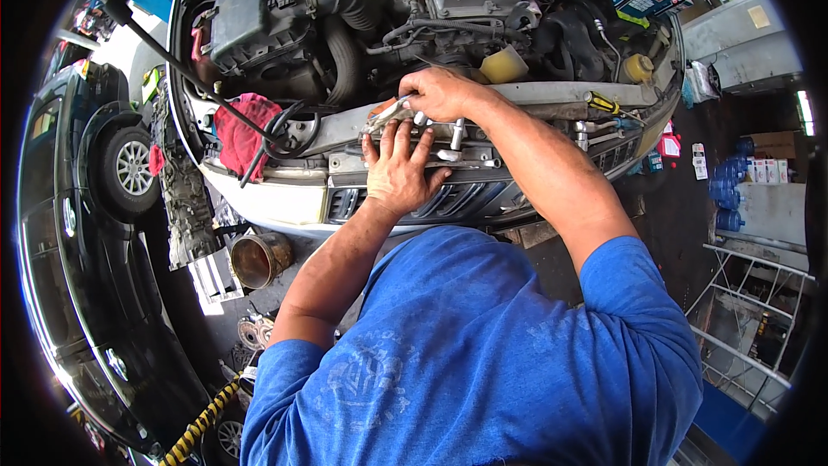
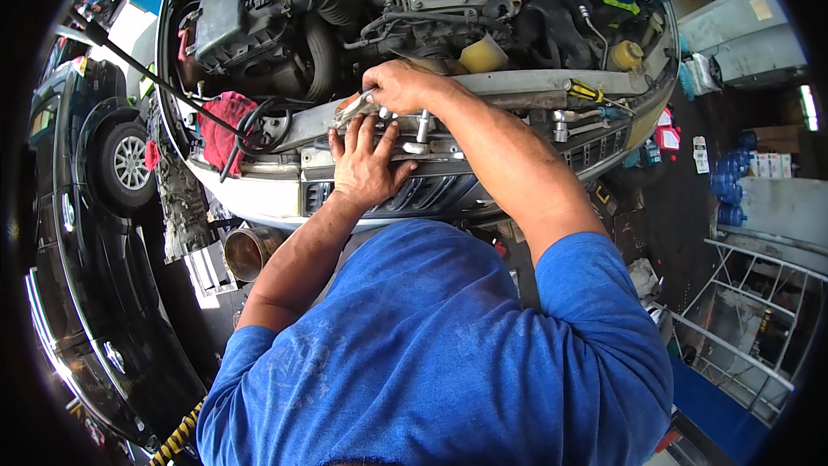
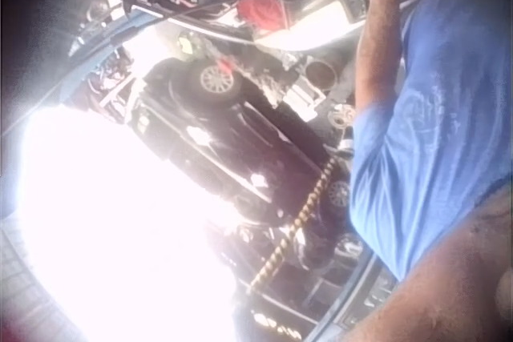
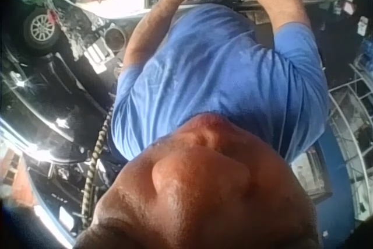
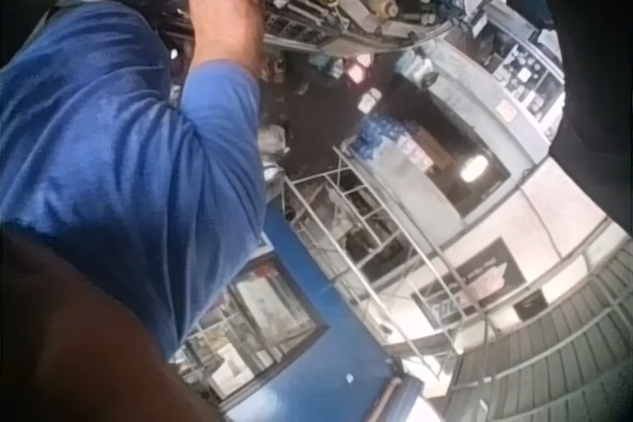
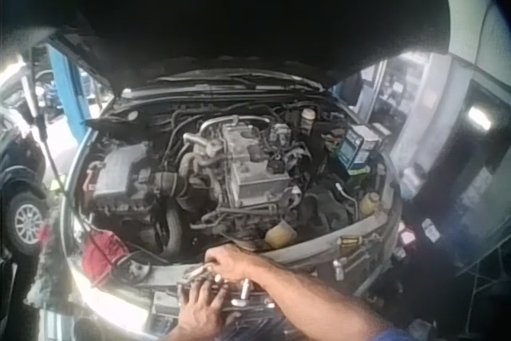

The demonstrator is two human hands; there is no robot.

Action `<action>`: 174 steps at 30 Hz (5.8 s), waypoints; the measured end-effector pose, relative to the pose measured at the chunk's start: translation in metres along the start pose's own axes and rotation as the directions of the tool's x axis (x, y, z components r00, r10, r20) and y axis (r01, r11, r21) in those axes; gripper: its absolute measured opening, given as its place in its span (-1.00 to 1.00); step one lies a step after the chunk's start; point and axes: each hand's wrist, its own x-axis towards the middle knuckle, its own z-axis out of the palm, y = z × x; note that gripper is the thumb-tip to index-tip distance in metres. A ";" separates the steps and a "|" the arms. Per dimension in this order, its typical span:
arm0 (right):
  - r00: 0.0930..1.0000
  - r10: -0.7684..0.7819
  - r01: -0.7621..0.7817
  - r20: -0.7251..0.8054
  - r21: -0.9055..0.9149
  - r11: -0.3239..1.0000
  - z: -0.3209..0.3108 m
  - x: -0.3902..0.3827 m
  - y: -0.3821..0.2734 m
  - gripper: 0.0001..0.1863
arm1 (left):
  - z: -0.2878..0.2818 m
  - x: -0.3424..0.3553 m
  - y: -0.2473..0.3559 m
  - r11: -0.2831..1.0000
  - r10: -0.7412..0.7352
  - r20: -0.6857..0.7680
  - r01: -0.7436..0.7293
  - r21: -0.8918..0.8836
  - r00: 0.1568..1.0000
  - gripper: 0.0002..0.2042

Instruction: The recorder is performing maintenance or repairs on a vehicle engine, including handling bolts and inspecting components.

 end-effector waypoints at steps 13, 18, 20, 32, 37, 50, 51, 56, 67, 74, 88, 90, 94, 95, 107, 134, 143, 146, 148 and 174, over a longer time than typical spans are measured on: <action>0.994 0.070 -0.062 -0.085 0.101 0.993 0.010 -0.011 -0.007 -0.73 | -0.004 0.006 0.006 0.995 -0.045 0.067 0.039 0.089 0.997 -0.12; 0.968 -0.031 0.049 -0.248 0.067 0.996 0.023 -0.013 0.003 -0.74 | -0.005 0.008 0.008 0.995 -0.008 0.082 0.000 0.098 0.997 -0.13; 0.972 -0.022 0.039 -0.235 0.067 0.997 0.022 -0.016 0.008 -0.73 | -0.006 0.013 0.014 0.996 -0.019 0.121 0.008 0.093 0.992 -0.13; 0.952 -0.045 0.115 -0.303 0.217 0.969 0.026 -0.015 0.004 -0.76 | -0.006 0.025 0.013 0.982 0.032 0.024 -0.036 0.184 0.999 -0.14; 0.949 -0.119 0.180 -0.293 0.192 0.965 0.032 -0.004 0.010 -0.75 | -0.020 0.024 0.021 0.996 -0.046 0.078 0.040 0.084 0.996 -0.04; 0.979 -0.033 0.107 -0.200 0.371 0.922 0.026 0.007 0.024 -0.73 | -0.028 0.015 -0.043 0.950 0.068 -0.233 -0.134 -0.280 0.970 -0.49; 0.978 -0.042 0.110 -0.202 0.342 0.933 0.026 0.008 0.024 -0.73 | -0.028 0.014 -0.046 0.950 0.069 -0.233 -0.136 -0.281 0.970 -0.49; 0.983 -0.019 0.088 -0.184 0.372 0.924 0.022 0.008 0.020 -0.74 | -0.026 0.010 -0.036 0.973 0.091 -0.164 -0.123 -0.196 0.982 -0.48; 0.994 -0.038 0.083 -0.102 0.483 0.872 0.016 0.009 0.015 -0.83 | -0.030 0.027 0.009 0.996 0.001 0.232 -0.021 0.083 0.973 -0.14; 0.985 -0.056 0.147 -0.163 0.623 0.768 0.025 0.011 0.020 -0.90 | -0.013 0.020 0.010 0.995 0.021 0.160 -0.036 0.091 0.987 -0.31; 0.979 -0.121 0.202 -0.163 0.848 0.491 0.029 0.014 0.026 -0.95 | -0.001 0.014 0.005 0.993 0.100 -0.002 -0.100 0.059 0.995 -0.36; 0.976 -0.140 0.210 -0.167 0.892 0.399 0.028 0.014 0.022 -0.95 | 0.001 0.013 0.005 0.993 0.104 -0.017 -0.103 0.051 0.994 -0.37; 0.973 -0.138 0.225 -0.183 0.871 0.436 0.024 0.011 0.015 -0.95 | 0.001 0.011 0.004 0.993 0.106 -0.053 -0.103 0.050 0.993 -0.38; 0.973 -0.138 0.226 -0.183 0.870 0.438 0.026 0.012 0.019 -0.95 | 0.001 0.012 0.005 0.992 0.120 -0.070 -0.116 0.052 0.990 -0.38; 0.958 -0.068 0.282 -0.277 0.886 0.368 0.032 0.021 0.030 -0.93 | 0.002 0.014 0.003 0.988 0.151 -0.114 -0.146 0.052 0.982 -0.43; 0.890 -0.044 0.408 -0.454 0.750 0.520 0.022 0.008 -0.006 -0.90 | 0.004 0.012 0.005 0.980 0.191 -0.112 -0.182 0.085 0.975 -0.45; 0.879 0.099 0.439 -0.467 0.872 0.218 0.029 0.018 0.022 -0.94 | 0.002 0.013 0.006 0.981 0.188 -0.147 -0.179 0.072 0.971 -0.42; 0.899 0.100 0.370 -0.427 0.861 0.349 0.024 0.017 0.041 -0.92 | -0.002 0.016 0.006 0.976 0.213 -0.077 -0.208 0.060 0.974 -0.41; 0.908 0.070 0.326 -0.413 0.803 0.499 0.015 0.020 0.039 -0.87 | 0.000 0.017 0.004 0.977 0.210 -0.082 -0.206 0.056 0.974 -0.41; 0.989 -0.136 0.116 0.061 0.252 0.961 -0.010 0.011 0.003 -0.71 | 0.003 0.013 0.003 0.964 0.260 -0.094 -0.254 0.072 0.961 -0.48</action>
